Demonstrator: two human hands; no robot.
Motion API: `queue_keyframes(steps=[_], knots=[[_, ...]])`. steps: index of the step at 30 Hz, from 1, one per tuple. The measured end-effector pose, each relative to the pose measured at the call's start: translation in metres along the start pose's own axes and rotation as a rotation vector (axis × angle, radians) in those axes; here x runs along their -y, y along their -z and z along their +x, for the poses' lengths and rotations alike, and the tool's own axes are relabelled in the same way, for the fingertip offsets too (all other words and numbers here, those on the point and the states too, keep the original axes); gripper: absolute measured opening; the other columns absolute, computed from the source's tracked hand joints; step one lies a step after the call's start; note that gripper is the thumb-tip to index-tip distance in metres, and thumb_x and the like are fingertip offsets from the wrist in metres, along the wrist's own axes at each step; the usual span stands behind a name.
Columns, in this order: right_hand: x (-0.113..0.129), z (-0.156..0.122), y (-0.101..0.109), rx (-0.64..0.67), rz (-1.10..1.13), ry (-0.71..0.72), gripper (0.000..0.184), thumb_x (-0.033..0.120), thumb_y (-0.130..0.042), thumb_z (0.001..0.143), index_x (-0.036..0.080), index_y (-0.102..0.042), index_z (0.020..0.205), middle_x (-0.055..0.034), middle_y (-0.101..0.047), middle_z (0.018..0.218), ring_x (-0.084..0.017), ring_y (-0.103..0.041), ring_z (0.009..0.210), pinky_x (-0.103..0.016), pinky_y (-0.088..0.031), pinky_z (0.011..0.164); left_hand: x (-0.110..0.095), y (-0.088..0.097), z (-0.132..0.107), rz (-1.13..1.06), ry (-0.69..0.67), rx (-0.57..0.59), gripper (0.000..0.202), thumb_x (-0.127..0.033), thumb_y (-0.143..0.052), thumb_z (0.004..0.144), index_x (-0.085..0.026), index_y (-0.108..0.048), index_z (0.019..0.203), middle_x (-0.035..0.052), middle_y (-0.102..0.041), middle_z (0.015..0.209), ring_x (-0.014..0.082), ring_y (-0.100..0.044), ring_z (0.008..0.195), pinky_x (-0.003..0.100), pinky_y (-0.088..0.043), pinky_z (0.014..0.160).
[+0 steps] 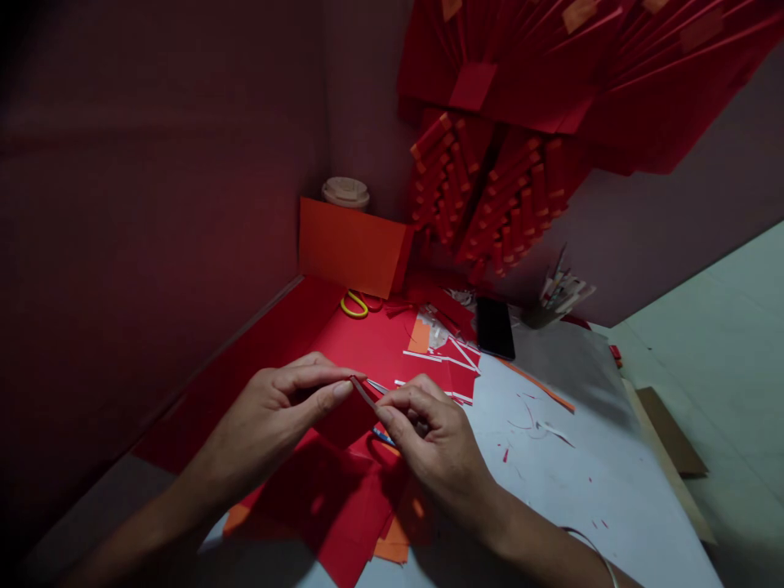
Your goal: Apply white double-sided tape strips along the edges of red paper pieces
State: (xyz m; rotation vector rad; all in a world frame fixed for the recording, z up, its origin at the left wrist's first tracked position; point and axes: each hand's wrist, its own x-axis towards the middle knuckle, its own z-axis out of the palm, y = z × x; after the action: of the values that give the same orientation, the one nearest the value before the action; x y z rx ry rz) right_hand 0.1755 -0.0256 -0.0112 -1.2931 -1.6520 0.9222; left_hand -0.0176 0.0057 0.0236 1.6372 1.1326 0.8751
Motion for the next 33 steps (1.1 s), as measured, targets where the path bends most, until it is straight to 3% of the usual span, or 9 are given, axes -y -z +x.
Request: queue_keyframes(steps=[22, 33], knots=[[-0.0039, -0.0023, -0.0021, -0.014, -0.03, 0.004, 0.014, 0.03, -0.058, 0.091, 0.022, -0.068, 0.084, 0.0, -0.056, 0.079, -0.012, -0.052, 0.066, -0.025, -0.039, 0.059, -0.001, -0.0027, -0.0015, -0.032, -0.015, -0.012, 0.018, -0.025, -0.062, 0.085, -0.022, -0.077, 0.095, 0.0011, -0.066, 0.08, 0.014, -0.062, 0.079, 0.024, -0.045, 0.071], [0.0032, -0.0063, -0.0041, 0.0, 0.022, -0.068, 0.015, 0.032, -0.057, 0.09, 0.023, -0.07, 0.092, -0.0008, -0.062, 0.081, -0.015, -0.06, 0.077, -0.026, -0.047, 0.071, -0.0073, -0.0071, -0.0051, -0.068, -0.046, -0.124, 0.015, -0.02, -0.064, 0.082, -0.019, -0.077, 0.088, 0.0011, -0.065, 0.077, 0.0134, -0.063, 0.074, 0.022, -0.046, 0.064]])
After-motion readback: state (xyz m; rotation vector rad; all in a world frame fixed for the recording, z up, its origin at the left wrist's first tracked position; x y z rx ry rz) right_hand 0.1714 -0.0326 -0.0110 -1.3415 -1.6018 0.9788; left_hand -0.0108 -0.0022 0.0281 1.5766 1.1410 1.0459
